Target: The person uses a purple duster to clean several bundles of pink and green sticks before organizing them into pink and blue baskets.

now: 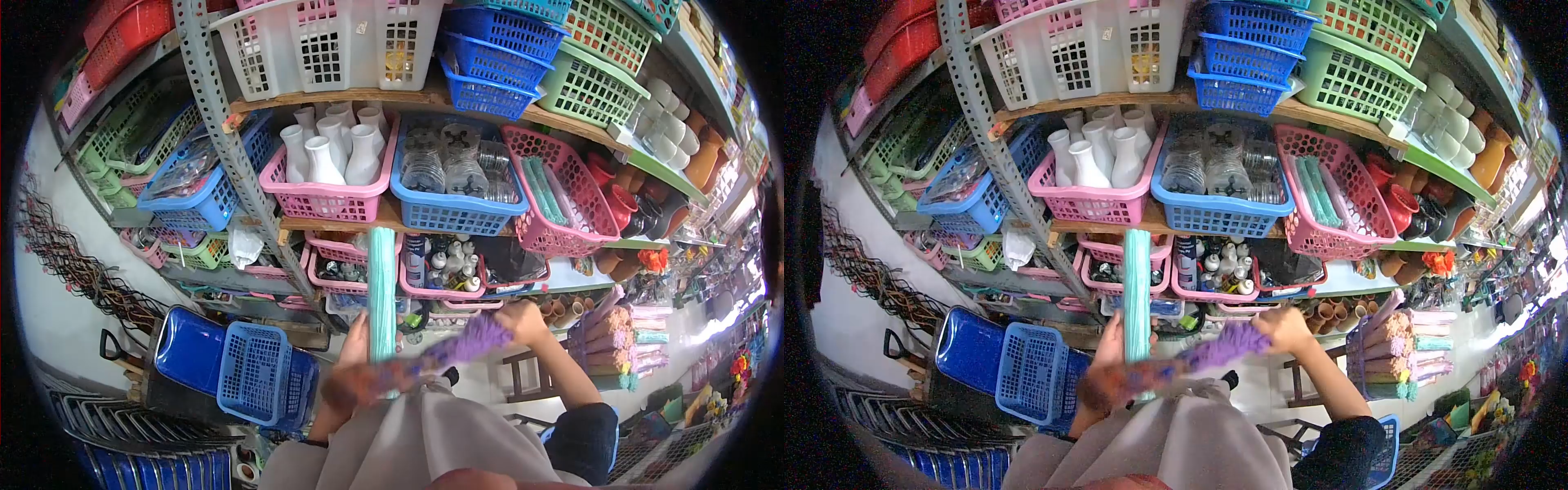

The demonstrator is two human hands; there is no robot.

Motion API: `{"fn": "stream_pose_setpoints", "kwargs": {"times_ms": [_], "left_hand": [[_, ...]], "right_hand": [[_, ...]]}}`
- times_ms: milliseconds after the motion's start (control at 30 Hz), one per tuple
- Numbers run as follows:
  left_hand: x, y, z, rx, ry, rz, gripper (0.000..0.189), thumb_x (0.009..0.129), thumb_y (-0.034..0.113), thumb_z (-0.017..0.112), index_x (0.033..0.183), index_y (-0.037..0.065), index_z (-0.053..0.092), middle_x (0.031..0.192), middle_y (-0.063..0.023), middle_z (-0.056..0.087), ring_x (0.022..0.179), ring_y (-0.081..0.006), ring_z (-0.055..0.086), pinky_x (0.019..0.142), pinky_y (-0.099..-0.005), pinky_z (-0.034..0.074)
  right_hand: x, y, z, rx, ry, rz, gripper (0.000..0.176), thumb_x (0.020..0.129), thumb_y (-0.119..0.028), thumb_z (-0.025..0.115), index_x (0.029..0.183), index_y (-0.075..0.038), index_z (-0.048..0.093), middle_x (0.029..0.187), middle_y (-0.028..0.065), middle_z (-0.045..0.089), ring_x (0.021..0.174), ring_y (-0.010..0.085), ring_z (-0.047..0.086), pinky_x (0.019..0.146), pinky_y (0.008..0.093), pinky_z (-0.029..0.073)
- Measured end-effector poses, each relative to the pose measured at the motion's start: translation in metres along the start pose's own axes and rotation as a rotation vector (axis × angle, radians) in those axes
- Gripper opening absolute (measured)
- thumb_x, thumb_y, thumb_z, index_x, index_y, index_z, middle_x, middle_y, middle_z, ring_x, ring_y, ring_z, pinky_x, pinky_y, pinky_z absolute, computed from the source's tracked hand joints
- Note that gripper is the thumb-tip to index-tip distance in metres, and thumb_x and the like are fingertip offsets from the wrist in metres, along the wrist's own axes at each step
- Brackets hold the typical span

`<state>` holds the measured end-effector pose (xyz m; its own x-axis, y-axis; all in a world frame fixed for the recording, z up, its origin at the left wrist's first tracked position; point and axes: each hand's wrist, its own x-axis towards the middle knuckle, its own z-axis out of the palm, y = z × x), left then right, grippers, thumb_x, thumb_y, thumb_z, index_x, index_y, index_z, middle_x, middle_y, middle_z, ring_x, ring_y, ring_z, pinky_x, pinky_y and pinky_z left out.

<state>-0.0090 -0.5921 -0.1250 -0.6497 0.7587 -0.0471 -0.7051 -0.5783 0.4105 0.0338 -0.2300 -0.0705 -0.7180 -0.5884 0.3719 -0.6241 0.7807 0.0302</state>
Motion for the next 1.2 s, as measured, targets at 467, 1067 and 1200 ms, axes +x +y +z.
{"fn": "stream_pose_setpoints", "kwargs": {"times_ms": [467, 1067, 1200], "left_hand": [[-0.003, -0.02, -0.016, 0.257, 0.227, 0.042, 0.057, 0.089, 0.05, 0.04, 0.122, 0.004, 0.045, 0.105, -0.0102, 0.058, 0.09, -0.0217, 0.058, 0.073, -0.0357, 0.052], [0.0, -0.023, 0.01, 0.209, 0.302, 0.144, 0.061, 0.086, 0.055, 0.044, 0.122, 0.005, 0.046, 0.106, -0.0118, 0.056, 0.083, -0.0212, 0.058, 0.073, -0.0367, 0.05], [-0.001, -0.024, -0.012, 0.172, 0.239, -0.019, 0.061, 0.087, 0.055, 0.04, 0.121, 0.005, 0.047, 0.095, -0.0091, 0.06, 0.079, -0.0195, 0.06, 0.069, -0.0327, 0.051]], "right_hand": [[-0.012, 0.001, 0.012, -0.042, 0.092, 0.362, 0.048, 0.064, -0.045, 0.067, 0.091, -0.006, 0.06, 0.065, 0.0115, 0.06, 0.056, 0.0275, 0.059, 0.051, 0.0365, 0.045], [-0.019, -0.002, 0.024, -0.001, 0.052, 0.016, 0.053, 0.055, -0.047, 0.074, 0.09, -0.009, 0.061, 0.07, 0.009, 0.06, 0.057, 0.0265, 0.059, 0.051, 0.0376, 0.045], [-0.015, 0.007, 0.022, 0.007, 0.201, 0.15, 0.052, 0.057, -0.043, 0.073, 0.092, -0.008, 0.059, 0.064, 0.0081, 0.057, 0.054, 0.0278, 0.056, 0.049, 0.0386, 0.044]]}}
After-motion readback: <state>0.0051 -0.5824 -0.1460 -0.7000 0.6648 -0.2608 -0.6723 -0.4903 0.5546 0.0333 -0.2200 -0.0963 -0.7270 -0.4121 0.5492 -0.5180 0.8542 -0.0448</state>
